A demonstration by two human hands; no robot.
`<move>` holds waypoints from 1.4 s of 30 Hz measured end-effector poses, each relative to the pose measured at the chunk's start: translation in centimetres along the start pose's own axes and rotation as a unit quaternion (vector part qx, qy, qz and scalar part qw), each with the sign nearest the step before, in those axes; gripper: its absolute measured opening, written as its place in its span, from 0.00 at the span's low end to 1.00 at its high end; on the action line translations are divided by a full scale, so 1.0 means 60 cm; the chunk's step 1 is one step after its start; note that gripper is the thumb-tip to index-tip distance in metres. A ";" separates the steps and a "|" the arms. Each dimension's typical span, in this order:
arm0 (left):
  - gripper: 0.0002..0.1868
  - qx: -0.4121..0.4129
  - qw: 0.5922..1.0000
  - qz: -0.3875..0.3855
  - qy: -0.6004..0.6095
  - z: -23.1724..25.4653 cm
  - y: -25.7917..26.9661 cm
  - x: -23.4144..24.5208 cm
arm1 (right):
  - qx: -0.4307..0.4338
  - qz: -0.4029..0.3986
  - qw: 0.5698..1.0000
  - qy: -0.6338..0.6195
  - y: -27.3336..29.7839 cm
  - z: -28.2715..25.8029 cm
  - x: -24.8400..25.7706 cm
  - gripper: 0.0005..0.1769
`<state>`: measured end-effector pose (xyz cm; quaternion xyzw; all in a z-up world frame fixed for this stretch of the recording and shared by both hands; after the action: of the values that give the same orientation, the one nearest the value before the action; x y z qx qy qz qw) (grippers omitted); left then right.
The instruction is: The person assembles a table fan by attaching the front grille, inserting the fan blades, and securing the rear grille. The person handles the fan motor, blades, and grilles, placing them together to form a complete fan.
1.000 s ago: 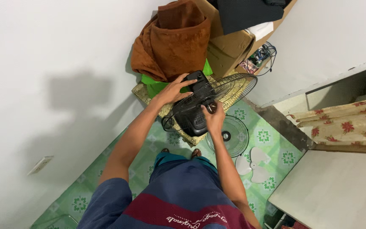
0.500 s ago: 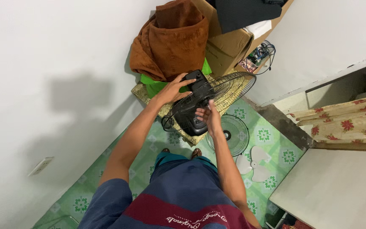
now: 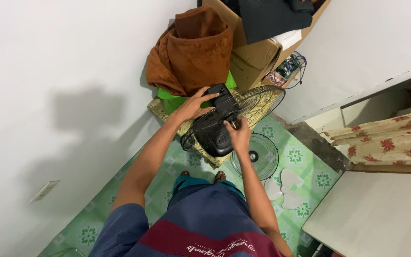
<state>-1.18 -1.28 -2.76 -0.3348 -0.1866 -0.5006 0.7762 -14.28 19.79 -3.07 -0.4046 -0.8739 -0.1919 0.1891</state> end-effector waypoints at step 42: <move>0.32 0.080 0.995 -0.062 -0.017 -0.009 0.002 -0.003 | -0.275 -0.208 0.881 -0.325 -0.030 0.018 -0.008 0.49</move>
<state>-1.18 -1.51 -3.32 -0.2682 -0.2594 -0.5253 0.7647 -15.58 18.93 -4.57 -0.2892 -0.8625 -0.3171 -0.2682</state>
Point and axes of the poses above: each hand's wrist, its own y-axis away from the middle knuckle, its own x-axis out of the back of the hand, z = x × y, the point moved 2 cm from there along -y, towards the middle knuckle, and after that the axes turned 11 degrees about -x, right-handed, at the moved point
